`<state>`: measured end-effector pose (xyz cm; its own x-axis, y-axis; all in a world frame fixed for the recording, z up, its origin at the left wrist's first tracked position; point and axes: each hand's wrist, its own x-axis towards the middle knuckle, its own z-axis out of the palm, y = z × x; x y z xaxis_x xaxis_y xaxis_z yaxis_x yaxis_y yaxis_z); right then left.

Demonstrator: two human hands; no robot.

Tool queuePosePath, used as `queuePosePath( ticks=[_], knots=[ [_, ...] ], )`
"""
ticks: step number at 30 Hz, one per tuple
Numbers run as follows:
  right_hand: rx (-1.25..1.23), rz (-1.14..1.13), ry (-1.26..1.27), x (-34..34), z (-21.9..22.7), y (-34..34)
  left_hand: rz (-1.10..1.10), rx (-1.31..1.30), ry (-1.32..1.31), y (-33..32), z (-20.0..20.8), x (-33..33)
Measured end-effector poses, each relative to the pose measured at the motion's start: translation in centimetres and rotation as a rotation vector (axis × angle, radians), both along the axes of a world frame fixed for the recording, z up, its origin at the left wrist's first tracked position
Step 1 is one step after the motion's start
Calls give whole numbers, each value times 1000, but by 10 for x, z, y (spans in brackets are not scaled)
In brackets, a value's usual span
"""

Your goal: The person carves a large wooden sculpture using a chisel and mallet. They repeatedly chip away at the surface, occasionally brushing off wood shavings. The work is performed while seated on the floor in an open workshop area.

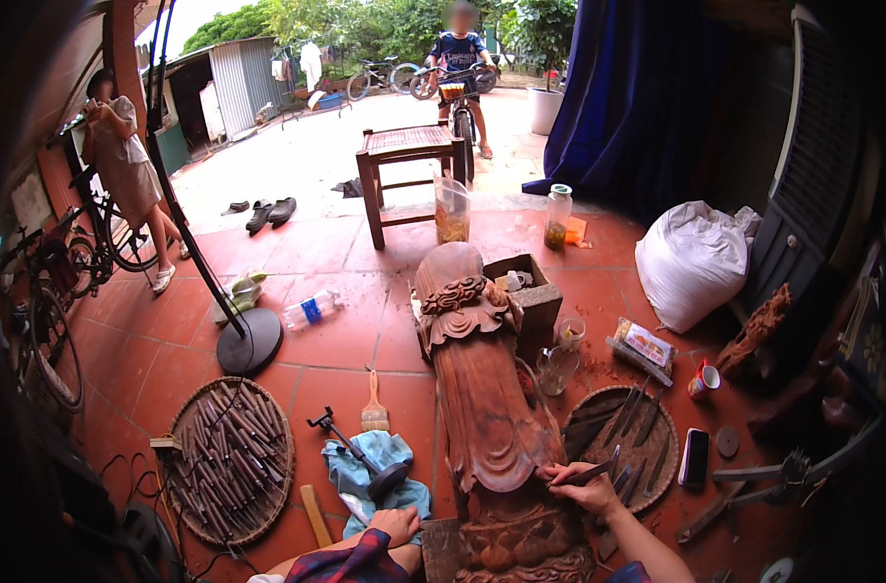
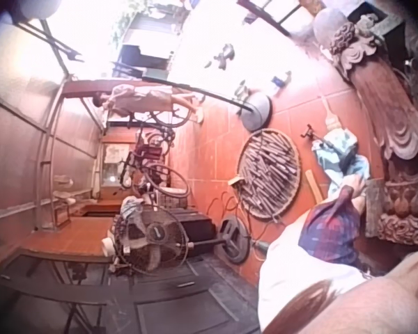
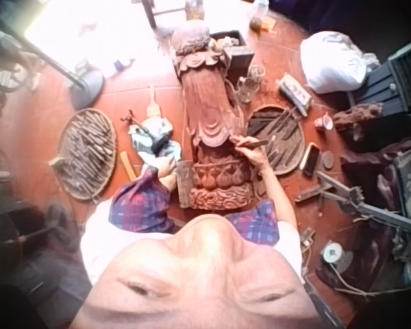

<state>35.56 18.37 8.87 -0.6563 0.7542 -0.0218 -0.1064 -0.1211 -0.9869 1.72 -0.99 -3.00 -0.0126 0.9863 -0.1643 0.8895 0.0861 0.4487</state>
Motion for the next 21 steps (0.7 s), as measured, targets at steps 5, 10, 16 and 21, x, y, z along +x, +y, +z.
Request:
queuePosePath(
  ticks=[5,10,16,21],
  knots=[
    [62,-43,-73,1,-4,2,-11,14,22,0,-9,-2],
    [128,-35,-106,4,-11,3,-27,6,19,0,-10,-3],
    [485,8,-180,-1,11,2,-10,4,15,2,-4,-3],
    [603,78,-295,-11,41,-4,-10,9,35,0,-5,-5]
  ],
)
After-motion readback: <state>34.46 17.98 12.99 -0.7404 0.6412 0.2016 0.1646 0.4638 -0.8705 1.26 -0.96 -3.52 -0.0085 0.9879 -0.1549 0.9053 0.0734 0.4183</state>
